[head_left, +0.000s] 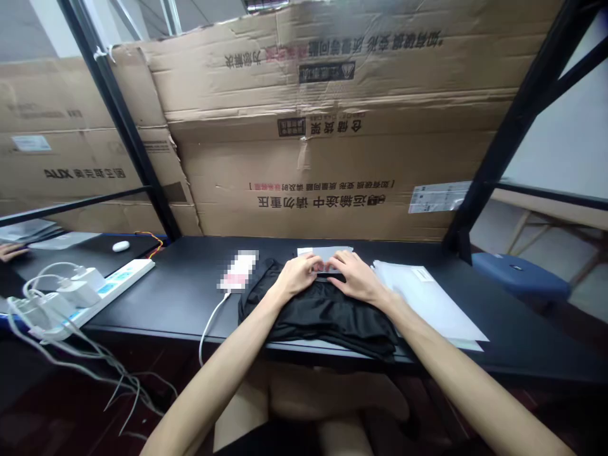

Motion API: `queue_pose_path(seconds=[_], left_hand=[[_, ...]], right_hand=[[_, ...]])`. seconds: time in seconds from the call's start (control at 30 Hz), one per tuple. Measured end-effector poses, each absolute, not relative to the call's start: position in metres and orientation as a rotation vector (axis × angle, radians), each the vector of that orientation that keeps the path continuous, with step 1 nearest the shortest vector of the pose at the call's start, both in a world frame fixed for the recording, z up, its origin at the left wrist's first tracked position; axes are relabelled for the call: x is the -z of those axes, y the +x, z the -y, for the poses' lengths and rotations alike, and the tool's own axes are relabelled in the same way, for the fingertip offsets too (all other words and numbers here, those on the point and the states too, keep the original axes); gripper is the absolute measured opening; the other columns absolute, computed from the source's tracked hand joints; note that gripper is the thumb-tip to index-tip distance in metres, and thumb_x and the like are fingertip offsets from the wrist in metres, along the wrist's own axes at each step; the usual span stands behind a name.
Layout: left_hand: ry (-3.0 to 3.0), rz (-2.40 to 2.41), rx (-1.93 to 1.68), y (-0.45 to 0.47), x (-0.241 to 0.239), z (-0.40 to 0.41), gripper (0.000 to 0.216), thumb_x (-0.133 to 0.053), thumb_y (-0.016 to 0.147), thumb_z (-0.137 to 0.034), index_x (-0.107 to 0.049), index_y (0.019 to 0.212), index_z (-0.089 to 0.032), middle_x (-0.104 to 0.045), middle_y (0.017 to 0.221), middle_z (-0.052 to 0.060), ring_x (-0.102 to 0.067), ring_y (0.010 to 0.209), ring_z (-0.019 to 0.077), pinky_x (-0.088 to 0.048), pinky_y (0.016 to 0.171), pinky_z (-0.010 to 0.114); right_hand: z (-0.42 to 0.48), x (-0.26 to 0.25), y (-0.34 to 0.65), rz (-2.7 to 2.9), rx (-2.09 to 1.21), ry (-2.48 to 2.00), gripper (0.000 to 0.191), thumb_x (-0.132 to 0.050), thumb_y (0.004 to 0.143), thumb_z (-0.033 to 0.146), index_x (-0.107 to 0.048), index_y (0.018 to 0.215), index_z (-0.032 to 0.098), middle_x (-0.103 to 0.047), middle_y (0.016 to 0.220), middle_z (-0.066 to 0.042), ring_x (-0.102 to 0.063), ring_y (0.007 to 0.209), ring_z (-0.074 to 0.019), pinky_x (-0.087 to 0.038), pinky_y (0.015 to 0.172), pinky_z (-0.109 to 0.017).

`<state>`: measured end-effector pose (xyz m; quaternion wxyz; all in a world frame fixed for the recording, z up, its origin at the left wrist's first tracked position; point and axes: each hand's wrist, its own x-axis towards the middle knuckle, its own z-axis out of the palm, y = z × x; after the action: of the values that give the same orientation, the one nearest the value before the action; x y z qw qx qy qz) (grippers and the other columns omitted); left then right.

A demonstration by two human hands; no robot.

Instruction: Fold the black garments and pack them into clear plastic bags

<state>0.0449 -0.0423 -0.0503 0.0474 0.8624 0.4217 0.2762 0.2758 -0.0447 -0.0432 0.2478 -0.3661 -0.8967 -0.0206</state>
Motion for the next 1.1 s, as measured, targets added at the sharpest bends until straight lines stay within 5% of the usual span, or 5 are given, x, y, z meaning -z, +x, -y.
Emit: queue_pose_path(seconds=[0.27,0.5,0.87,1.1], left_hand=[[2.729,-1.065,-0.764,0.014,0.035,0.052,0.026,-0.07,0.091,-0.023,-0.076,0.116,-0.028,-0.07,0.12,0.006,-0.066,0.114,0.0241,-0.051,0.105,0.034],[2.645,-1.097,-0.747,-0.011,0.03,0.057,0.04,-0.064,0.081,-0.009,-0.077,0.114,-0.028,-0.068,0.122,0.005,-0.061,0.122,0.0242,-0.048,0.115,0.037],[2.664,-1.151,-0.783,-0.016,0.035,0.053,0.028,-0.067,0.086,-0.015,-0.077,0.107,-0.029,-0.07,0.12,0.003,-0.065,0.12,0.0237,-0.053,0.105,0.034],[2.691,-1.165,-0.794,-0.013,0.034,0.053,0.013,-0.071,0.092,-0.02,-0.078,0.1,-0.028,-0.073,0.116,0.002,-0.069,0.112,0.0221,-0.053,0.096,0.031]], right_hand=[[0.044,0.046,0.27,2.49,0.105,-1.111,0.02,-0.052,0.095,0.012,-0.063,0.103,0.025,-0.069,0.108,-0.009,-0.062,0.099,-0.0264,-0.045,0.084,-0.035],[0.043,0.048,0.272,2.48,0.031,-1.071,0.022,-0.049,0.097,0.013,-0.065,0.103,0.026,-0.07,0.106,-0.008,-0.063,0.096,-0.025,-0.045,0.083,-0.033],[0.043,0.049,0.286,2.52,0.024,-1.003,0.035,-0.045,0.103,0.019,-0.07,0.126,0.028,-0.068,0.111,-0.008,-0.065,0.1,-0.0241,-0.05,0.085,-0.035],[0.05,0.042,0.283,2.525,-0.044,-1.023,0.026,-0.057,0.105,0.04,-0.075,0.117,0.027,-0.068,0.099,-0.007,-0.065,0.088,-0.0234,-0.052,0.081,-0.036]])
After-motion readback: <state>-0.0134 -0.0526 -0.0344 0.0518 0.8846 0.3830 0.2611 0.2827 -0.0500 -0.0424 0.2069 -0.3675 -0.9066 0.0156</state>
